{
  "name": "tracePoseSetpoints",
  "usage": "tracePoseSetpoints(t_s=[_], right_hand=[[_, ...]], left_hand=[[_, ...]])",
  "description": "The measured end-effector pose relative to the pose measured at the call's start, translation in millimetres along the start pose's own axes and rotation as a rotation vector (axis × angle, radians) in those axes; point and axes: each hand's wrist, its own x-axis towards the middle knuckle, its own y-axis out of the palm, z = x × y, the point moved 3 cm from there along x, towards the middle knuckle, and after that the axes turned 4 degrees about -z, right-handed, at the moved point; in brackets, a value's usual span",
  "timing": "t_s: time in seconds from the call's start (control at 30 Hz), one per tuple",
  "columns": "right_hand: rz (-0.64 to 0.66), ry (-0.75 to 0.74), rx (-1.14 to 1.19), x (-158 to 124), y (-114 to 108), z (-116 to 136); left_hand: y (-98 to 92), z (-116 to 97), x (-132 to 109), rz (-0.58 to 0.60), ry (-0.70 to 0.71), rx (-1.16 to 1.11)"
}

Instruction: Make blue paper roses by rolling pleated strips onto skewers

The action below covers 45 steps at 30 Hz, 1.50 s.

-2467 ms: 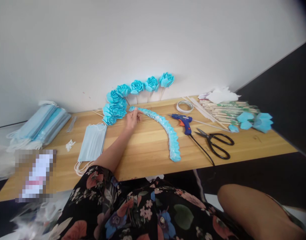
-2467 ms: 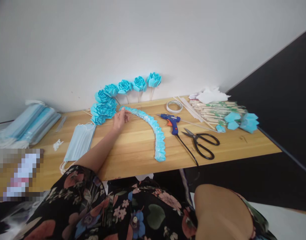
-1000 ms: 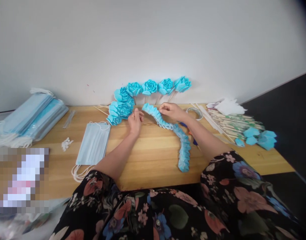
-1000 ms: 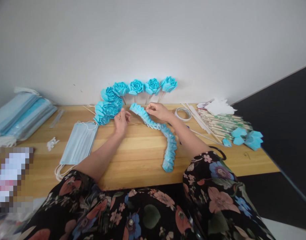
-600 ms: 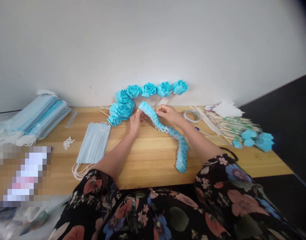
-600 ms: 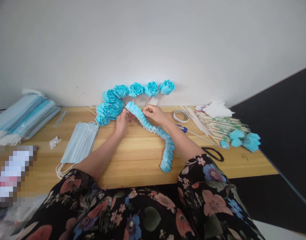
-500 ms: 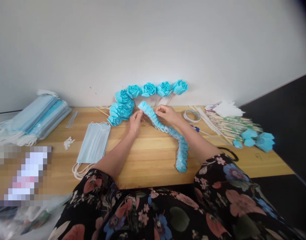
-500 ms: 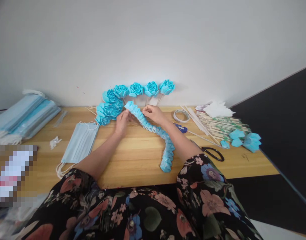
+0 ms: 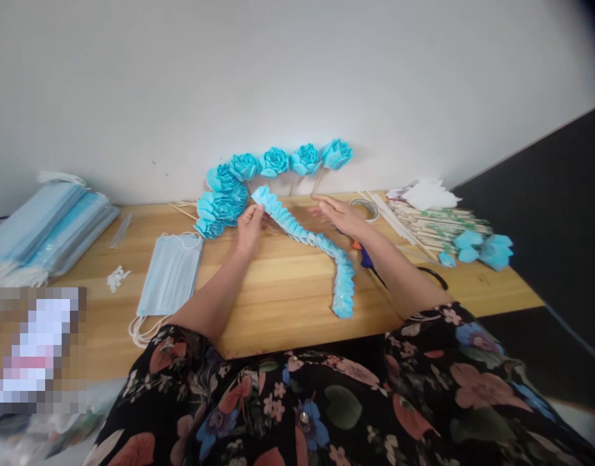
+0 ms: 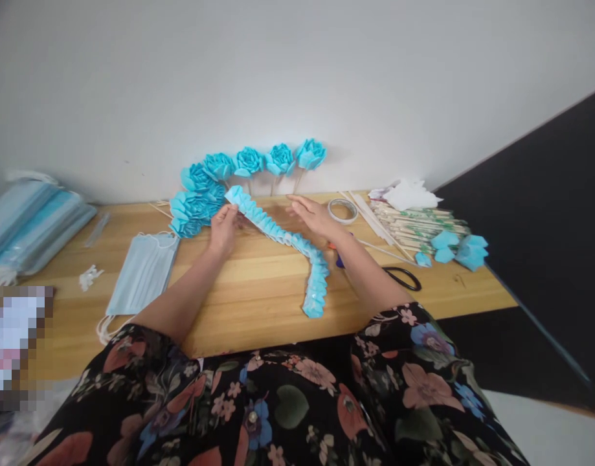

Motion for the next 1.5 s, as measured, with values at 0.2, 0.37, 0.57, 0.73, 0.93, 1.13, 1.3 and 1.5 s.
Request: tracePoseSetpoints(t_s=[0.2, 0.37, 0.57, 0.73, 0.93, 1.13, 1.3, 1.5], right_hand=[[-0.047, -0.068, -0.347, -76.0, -29.4, -6.8], [-0.073, -0.054, -0.529, -112.7, -15.1, -13.5], [-0.065, -0.076, -0.468, -105.9, 9.6, 7.5], [-0.165, -0.083, -0.433, -107.0, 11.6, 12.0], [-0.179, -0.080, -0.442, -144.2, 26.4, 0.6], [-0.352, -0.091, -0.525, -166.9, -18.1, -4.4], [-0.418, -0.040, -0.654, -163.0, -43.7, -14.5], [-0.423, 0.020, -0.812, -172.7, -37.4, -26.5]], left_hand=[[2.9, -4.4, -2.4, 0.059, 0.048, -0.010], [13.6, -23.1, -6.7, 0.115, 0.118, -0.051], [15.1, -56.0, 6.2, 0.040, 0.173, -0.103], [12.2, -73.1, 21.8, -0.009, 0.206, -0.137], [23.8, -62.9, 18.1, 0.018, 0.132, -0.151], [24.6, -52.2, 12.9, 0.027, 0.056, -0.122], [25.1, -47.9, 10.7, 0.047, 0.031, -0.103], [24.0, -44.2, 9.3, 0.041, 0.051, -0.130]])
